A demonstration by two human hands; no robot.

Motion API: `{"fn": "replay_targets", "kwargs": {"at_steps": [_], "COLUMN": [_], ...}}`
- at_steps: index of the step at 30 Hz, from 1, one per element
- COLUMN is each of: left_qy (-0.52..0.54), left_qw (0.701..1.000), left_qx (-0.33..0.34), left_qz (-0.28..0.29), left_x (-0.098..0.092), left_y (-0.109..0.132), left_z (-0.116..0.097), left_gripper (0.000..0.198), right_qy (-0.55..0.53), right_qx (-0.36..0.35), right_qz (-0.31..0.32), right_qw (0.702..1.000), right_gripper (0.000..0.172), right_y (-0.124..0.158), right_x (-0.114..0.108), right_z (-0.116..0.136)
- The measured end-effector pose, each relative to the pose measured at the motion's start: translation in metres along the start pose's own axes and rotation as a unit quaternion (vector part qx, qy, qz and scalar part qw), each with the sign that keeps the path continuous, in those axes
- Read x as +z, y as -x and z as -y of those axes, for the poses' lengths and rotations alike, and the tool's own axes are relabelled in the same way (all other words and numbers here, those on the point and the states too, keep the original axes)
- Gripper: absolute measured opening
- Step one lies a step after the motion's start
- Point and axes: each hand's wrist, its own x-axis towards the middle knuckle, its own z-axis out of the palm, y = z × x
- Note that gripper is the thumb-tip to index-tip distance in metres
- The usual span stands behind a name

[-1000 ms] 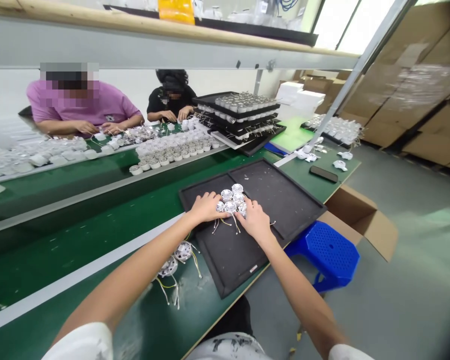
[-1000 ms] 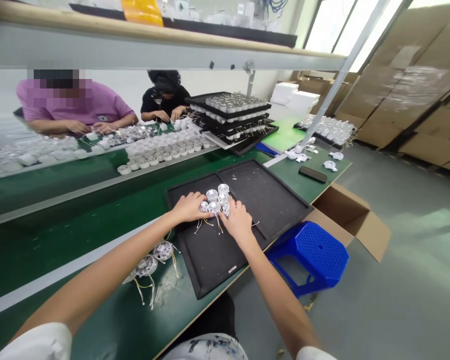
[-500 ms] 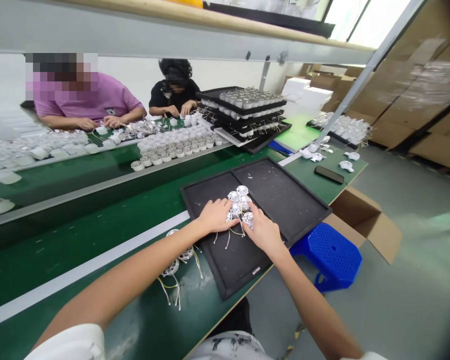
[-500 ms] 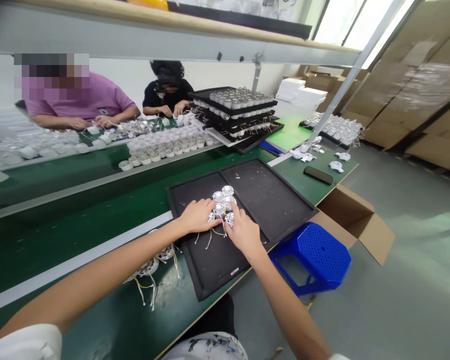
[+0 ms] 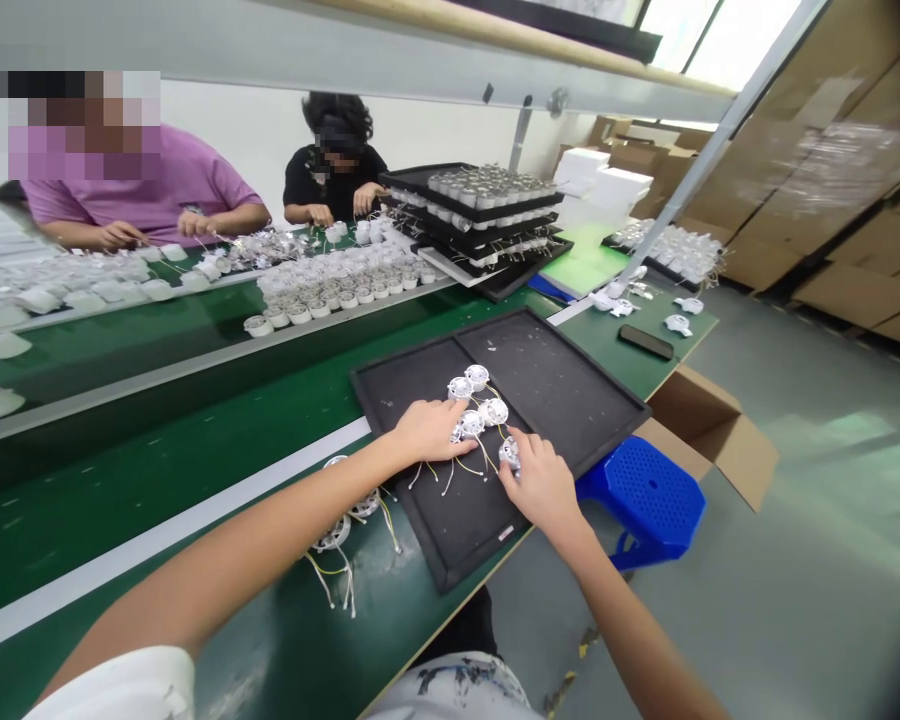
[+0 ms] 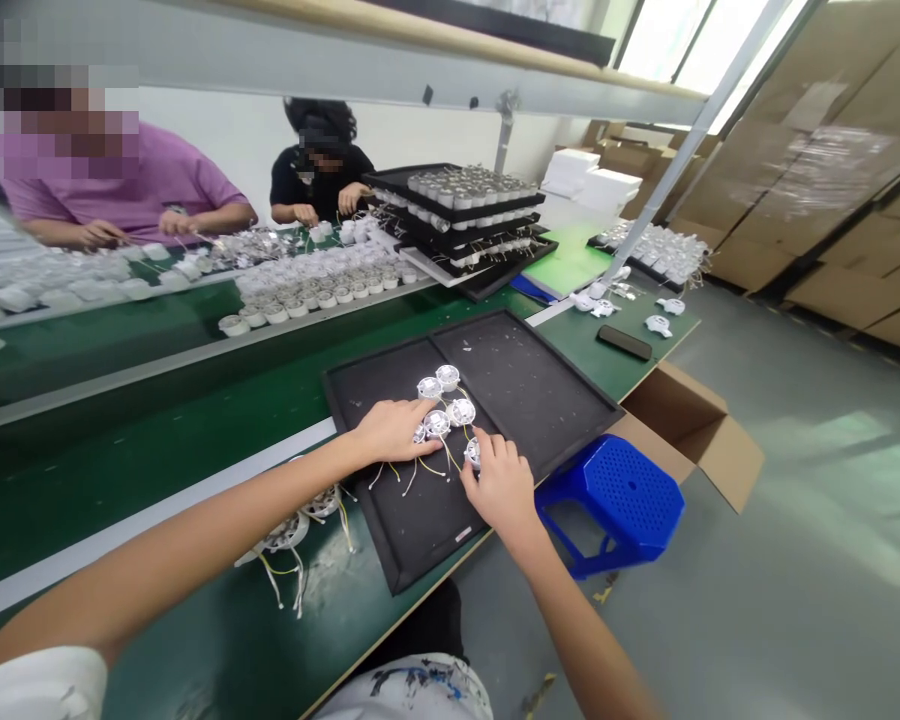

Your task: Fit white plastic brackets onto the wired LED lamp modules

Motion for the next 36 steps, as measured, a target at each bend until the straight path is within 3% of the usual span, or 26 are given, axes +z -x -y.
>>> {"fn": "replay_targets", "kwargs": {"at_steps": [5,9,12,15,19,22,26,29,32,36], "left_qy": [-0.004,-0.013,-0.022,-0.030,-0.038,-0.042,-0.015,0.040,0.038,-0.002], "left_qw": [1.000,0.999,0.999,0.999,0.999,0.994,0.988,0.990,0.987,0.985], "left_qx": [0.012,0.011,0.010,0.006,-0.035,-0.094,-0.132,-0.131,-0.153,-0.168], "left_qz": [0.021,0.029,0.030,0.028,0.013,-0.024,-0.084,-0.032,0.033,0.028], "left_x": [-0.001,-0.011,-0.024,-0.046,-0.079,-0.088,-0.061,-0.023,0.011,0.028], "left_y": [-0.007,-0.004,0.003,0.016,0.063,0.134,0.247,0.301,0.315,0.304], "left_z": [-0.005,-0.003,0.000,0.006,0.021,0.027,-0.003,-0.044,-0.069,-0.061], "left_gripper": [0.056,0.059,0.062,0.064,0.066,0.064,0.055,0.046,0.045,0.051], "right_qy": [-0.008,-0.026,-0.054,-0.140,-0.240,-0.326,-0.448,-0.463,-0.418,-0.240], "right_qx": [0.020,0.017,0.010,0.026,0.013,-0.024,-0.023,0.012,0.007,-0.033], "right_qz": [0.000,-0.004,0.009,0.063,0.125,0.157,0.221,0.255,0.292,0.288], "right_qw": [1.000,1.000,0.998,0.988,0.963,0.932,0.866,0.849,0.860,0.926], "right_gripper": [0.047,0.047,0.057,0.076,0.095,0.104,0.114,0.110,0.105,0.100], "right_y": [-0.005,-0.011,-0.014,-0.018,-0.024,-0.029,-0.037,-0.043,-0.055,-0.072], "right_x": [0.000,-0.009,-0.016,-0.020,-0.026,-0.031,-0.037,-0.044,-0.050,-0.055], "right_z": [0.003,0.001,-0.002,-0.011,-0.032,-0.049,-0.072,-0.091,-0.104,-0.100]}}
